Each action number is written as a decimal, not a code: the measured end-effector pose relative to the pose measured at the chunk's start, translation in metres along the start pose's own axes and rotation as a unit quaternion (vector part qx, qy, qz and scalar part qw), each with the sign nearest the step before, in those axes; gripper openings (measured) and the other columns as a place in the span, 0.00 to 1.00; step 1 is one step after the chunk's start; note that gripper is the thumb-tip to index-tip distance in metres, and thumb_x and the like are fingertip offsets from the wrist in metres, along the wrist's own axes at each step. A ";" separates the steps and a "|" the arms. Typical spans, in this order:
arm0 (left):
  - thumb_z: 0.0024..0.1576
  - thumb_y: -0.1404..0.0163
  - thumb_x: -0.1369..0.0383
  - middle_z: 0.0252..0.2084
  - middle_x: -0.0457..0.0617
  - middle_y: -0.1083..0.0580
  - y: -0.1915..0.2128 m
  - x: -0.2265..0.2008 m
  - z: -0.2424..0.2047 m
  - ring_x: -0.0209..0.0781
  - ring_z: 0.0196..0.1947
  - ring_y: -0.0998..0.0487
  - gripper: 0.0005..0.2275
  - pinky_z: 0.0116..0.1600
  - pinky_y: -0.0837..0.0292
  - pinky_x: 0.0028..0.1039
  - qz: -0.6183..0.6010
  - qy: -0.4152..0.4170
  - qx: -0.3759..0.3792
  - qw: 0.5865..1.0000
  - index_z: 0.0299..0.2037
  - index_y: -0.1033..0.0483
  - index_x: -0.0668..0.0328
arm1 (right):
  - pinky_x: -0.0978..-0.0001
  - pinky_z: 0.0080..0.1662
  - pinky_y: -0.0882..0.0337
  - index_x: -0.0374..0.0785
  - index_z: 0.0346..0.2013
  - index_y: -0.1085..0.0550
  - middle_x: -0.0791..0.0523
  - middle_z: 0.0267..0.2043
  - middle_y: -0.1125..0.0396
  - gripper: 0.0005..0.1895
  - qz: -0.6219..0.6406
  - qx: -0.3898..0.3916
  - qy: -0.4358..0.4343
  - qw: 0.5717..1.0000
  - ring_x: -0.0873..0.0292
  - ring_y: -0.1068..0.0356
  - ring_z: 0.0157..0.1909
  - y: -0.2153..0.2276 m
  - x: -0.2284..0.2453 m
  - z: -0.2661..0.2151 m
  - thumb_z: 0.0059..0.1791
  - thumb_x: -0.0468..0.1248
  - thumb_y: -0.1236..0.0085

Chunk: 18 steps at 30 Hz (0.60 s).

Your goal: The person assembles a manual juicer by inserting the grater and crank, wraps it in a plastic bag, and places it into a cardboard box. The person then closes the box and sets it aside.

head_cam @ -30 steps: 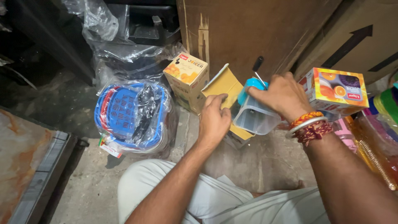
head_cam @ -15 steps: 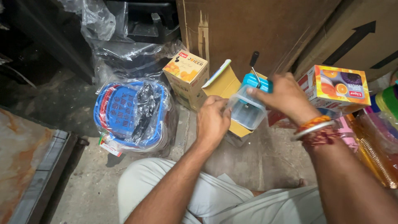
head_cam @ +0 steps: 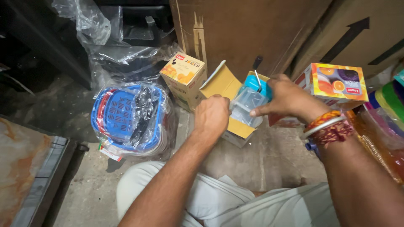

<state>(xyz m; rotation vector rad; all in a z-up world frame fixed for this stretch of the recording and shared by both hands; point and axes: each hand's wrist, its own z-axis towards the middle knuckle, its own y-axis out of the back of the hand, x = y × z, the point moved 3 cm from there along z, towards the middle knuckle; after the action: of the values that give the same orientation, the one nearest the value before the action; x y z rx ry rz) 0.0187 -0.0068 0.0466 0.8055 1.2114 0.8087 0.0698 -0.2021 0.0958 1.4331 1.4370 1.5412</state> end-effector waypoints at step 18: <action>0.53 0.48 0.63 0.50 0.58 0.24 -0.006 -0.013 -0.004 0.59 0.48 0.21 0.15 0.55 0.28 0.45 -0.056 -0.023 0.047 0.997 0.50 0.17 0.47 | 0.51 0.57 0.31 0.36 0.55 0.26 0.41 0.56 0.36 0.48 -0.048 -0.051 0.019 0.997 0.38 0.33 0.59 -0.027 0.013 -0.023 0.27 0.57 0.21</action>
<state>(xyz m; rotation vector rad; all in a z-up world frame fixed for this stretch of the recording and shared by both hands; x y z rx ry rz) 0.0130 -0.0209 0.0465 0.8197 1.2494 0.6422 0.0381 -0.1906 0.0782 1.2638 1.4067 1.5661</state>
